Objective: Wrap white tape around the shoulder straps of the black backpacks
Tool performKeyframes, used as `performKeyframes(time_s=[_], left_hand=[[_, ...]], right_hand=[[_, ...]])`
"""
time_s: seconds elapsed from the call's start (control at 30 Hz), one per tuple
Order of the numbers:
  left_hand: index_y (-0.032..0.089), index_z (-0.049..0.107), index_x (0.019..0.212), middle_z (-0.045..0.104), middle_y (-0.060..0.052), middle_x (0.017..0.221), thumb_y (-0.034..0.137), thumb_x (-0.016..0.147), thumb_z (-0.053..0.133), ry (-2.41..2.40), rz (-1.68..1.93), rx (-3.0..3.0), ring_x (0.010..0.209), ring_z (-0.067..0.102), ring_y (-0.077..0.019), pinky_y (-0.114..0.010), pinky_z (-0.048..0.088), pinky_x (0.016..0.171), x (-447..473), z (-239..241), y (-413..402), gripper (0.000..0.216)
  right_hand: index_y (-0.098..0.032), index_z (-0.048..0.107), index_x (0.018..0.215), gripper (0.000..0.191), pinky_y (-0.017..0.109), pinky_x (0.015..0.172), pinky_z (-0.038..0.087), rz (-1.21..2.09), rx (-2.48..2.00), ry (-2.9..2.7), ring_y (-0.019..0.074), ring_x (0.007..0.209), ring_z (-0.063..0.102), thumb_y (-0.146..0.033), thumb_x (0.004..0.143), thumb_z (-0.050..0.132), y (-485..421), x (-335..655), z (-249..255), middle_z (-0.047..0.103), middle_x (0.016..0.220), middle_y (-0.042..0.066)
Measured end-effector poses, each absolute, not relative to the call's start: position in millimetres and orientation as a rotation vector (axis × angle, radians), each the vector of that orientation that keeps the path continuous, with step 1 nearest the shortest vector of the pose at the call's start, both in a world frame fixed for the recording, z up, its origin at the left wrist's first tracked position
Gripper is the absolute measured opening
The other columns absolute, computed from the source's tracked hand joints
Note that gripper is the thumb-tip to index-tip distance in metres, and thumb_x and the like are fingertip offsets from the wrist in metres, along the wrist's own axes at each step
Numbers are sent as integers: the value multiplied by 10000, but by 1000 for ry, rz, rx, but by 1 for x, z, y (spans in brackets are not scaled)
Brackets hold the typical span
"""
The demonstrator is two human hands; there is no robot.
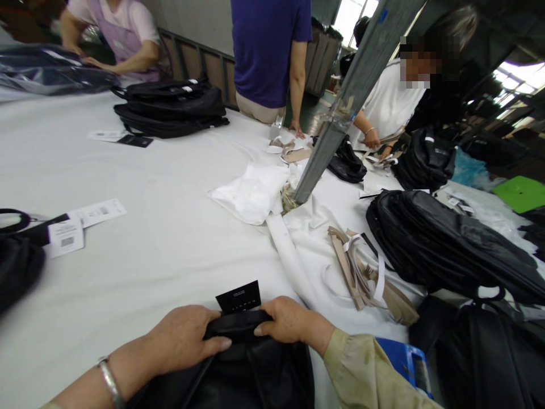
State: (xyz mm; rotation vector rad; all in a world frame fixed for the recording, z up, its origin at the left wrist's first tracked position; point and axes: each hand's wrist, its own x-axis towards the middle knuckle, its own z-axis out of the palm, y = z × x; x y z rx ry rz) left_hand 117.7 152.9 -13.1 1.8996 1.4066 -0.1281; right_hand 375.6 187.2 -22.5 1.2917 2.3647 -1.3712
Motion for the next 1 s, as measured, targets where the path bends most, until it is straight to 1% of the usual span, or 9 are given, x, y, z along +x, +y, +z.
performKeyframes(time_s=[0.17, 0.33, 0.47, 0.57, 0.67, 0.73, 0.83, 0.9, 1.0], left_hand=[[277, 726, 1001, 770, -89, 961, 693, 849, 406, 1562, -141, 1854, 914, 702, -323, -423, 504, 802, 102, -36, 148, 547], [216, 689, 916, 757, -141, 851, 697, 868, 324, 1853, -200, 1766, 847, 705, -356, -451, 502, 731, 110, -61, 147, 605], [210, 643, 981, 736, -120, 813, 704, 859, 351, 1993, -158, 1720, 793, 702, -329, -405, 484, 664, 116, -66, 142, 586], [191, 651, 1000, 704, -135, 968, 710, 851, 381, 2096, -93, 1784, 847, 683, -319, -405, 484, 700, 116, -65, 137, 604], [169, 687, 941, 658, -151, 1059, 688, 842, 446, 2171, -20, 1936, 994, 621, -342, -440, 475, 810, 118, -62, 136, 581], [161, 698, 922, 658, -154, 1031, 664, 840, 482, 2186, -12, 1958, 1019, 596, -347, -454, 470, 833, 120, -59, 139, 554], [126, 702, 953, 669, -189, 1029, 582, 857, 522, 2211, 28, 1998, 1027, 599, -365, -484, 475, 849, 125, -52, 139, 499], [116, 700, 1044, 663, -215, 1162, 469, 891, 525, 2170, 154, 2144, 1167, 556, -384, -518, 442, 960, 127, -51, 130, 424], [236, 651, 1243, 574, -108, 1419, 425, 910, 528, 1795, 345, 2496, 1364, 430, -337, -502, 323, 1124, 126, -63, 103, 402]], right_hand=[[-189, 746, 859, 432, 329, 679, 485, -1014, 1675, 2319, 276, 811, 703, -594, 801, 606, 175, 379, -46, 757, 854, 111], [-197, 733, 819, 549, 367, 723, 495, -802, 1955, 2175, 300, 841, 705, -701, 825, 514, 166, 376, -71, 752, 851, 147], [-187, 708, 880, 543, 413, 755, 501, -686, 2016, 2145, 328, 863, 701, -672, 876, 462, 157, 375, -76, 737, 864, 169], [-157, 673, 938, 425, 466, 793, 501, -630, 2045, 2185, 351, 895, 682, -528, 930, 464, 147, 376, -74, 708, 885, 185], [-148, 642, 1065, 261, 540, 913, 474, -529, 2064, 2351, 364, 1058, 625, -315, 935, 489, 132, 375, -68, 669, 1056, 198], [-178, 581, 1248, 343, 573, 1043, 406, -524, 1934, 2599, 360, 1258, 515, -240, 923, 491, 119, 371, -64, 589, 1306, 183], [-239, 399, 1462, 586, 589, 1172, 270, -693, 1516, 2907, 348, 1451, 291, -332, 904, 551, 101, 365, -61, 380, 1555, 110], [-253, 312, 1515, 701, 624, 1186, 217, -785, 1361, 2927, 362, 1484, 212, -401, 883, 579, 93, 364, -63, 266, 1612, 97], [-272, 236, 1542, 759, 656, 1179, 187, -814, 1356, 2891, 366, 1498, 161, -415, 877, 570, 89, 367, -68, 168, 1638, 88]])
